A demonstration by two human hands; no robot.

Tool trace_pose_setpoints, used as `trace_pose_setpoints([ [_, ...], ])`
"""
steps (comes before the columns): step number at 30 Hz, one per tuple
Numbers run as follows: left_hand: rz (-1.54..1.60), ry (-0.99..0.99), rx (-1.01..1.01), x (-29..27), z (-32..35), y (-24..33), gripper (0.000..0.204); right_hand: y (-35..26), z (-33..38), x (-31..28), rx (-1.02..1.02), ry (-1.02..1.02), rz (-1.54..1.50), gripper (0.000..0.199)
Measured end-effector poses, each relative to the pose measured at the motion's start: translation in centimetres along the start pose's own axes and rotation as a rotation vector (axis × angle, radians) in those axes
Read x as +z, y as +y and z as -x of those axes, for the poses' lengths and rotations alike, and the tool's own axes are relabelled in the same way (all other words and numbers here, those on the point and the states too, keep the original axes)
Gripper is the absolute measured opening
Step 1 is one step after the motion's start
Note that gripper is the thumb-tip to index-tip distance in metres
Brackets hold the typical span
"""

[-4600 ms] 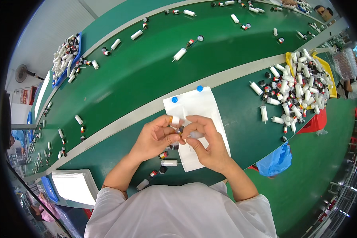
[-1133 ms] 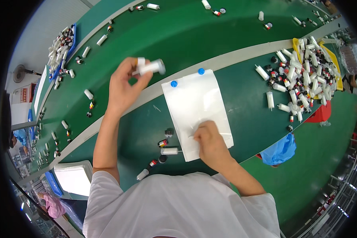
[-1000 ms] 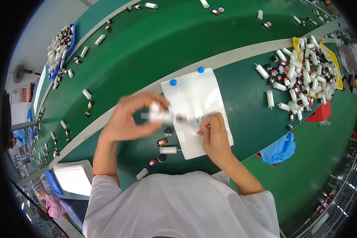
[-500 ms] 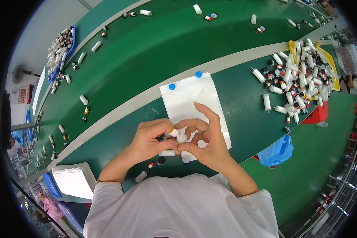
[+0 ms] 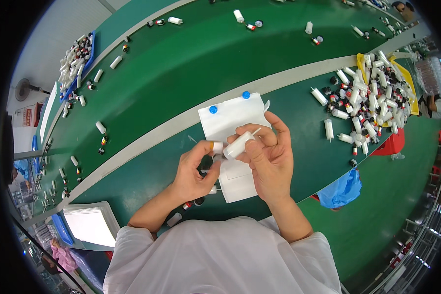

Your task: The person assembles small electronic components by hand, likely e-cigarette or vape cartridges, at a production line station. This involves combining cartridge tubes, internal components, and caps, possibly using a white paper jig for alignment.

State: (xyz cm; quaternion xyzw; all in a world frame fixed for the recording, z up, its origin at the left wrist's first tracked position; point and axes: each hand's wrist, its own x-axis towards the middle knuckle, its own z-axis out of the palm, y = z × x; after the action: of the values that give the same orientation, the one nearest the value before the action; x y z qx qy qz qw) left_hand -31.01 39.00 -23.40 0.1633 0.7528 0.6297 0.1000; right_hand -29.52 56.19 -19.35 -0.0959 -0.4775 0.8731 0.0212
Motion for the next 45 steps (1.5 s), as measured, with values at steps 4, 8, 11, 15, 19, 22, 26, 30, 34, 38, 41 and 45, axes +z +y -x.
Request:
trace_pose_setpoints([
  [4, 0.331, -0.018, -0.036, 1.1, -0.3, 0.2, 0.03, 0.4, 0.0, -0.2, 0.034, 0.075, -0.016, 0.055],
  [8, -0.253, 0.068, 0.101, 0.6, -0.8, -0.2, 0.026, 0.8, 0.4, -1.0, -0.075, 0.005, 0.095, 0.055],
  [11, -0.207, 0.055, 0.017, 0.8, -1.1, 0.1, 0.024, 1.3, 0.7, -1.8, -0.19, -0.134, 0.282, 0.056],
  [15, 0.56, -0.039, -0.238, 0.8, -1.1, -0.8, 0.031, 1.3, 0.2, -2.2, -0.338, -0.161, 0.384, 0.058],
  [19, 0.923, -0.268, -0.547, -1.0, -1.8, -0.9, 0.039, 0.4, -0.5, -2.1, -0.205, -0.104, 0.202, 0.06],
  [22, 0.943, -0.434, -0.673, -1.1, -1.7, -0.6, 0.032, -0.1, -1.5, -2.3, -0.191, -0.17, 0.241, 0.066],
  [26, 1.055, -0.456, -0.641, -0.7, -0.9, 0.0, 0.036, 0.8, -2.7, -1.9, -0.262, -0.054, 0.563, 0.058],
  [30, 0.968, -0.254, -0.549, -0.3, -0.7, 0.1, 0.039, 0.2, -0.1, -1.8, -0.181, 0.021, 0.376, 0.022],
  [34, 0.899, -0.15, -0.495, 0.1, -0.6, 0.0, 0.041, 0.5, 1.6, -1.5, 0.221, -0.04, 0.103, 0.017],
  [38, 0.823, -0.144, -0.428, 0.4, -0.3, -0.4, 0.042, 1.1, 1.7, -1.7, 0.319, -0.061, 0.1, 0.014],
  [41, 0.765, -0.167, -0.327, 0.7, -0.1, -0.4, 0.044, 1.7, 1.7, -1.7, 0.292, 0.004, 0.147, 0.014],
  [45, 0.662, -0.073, -0.131, 1.1, -0.5, 0.2, 0.026, 1.6, 1.3, -2.5, 0.25, -0.039, 0.257, 0.013],
])
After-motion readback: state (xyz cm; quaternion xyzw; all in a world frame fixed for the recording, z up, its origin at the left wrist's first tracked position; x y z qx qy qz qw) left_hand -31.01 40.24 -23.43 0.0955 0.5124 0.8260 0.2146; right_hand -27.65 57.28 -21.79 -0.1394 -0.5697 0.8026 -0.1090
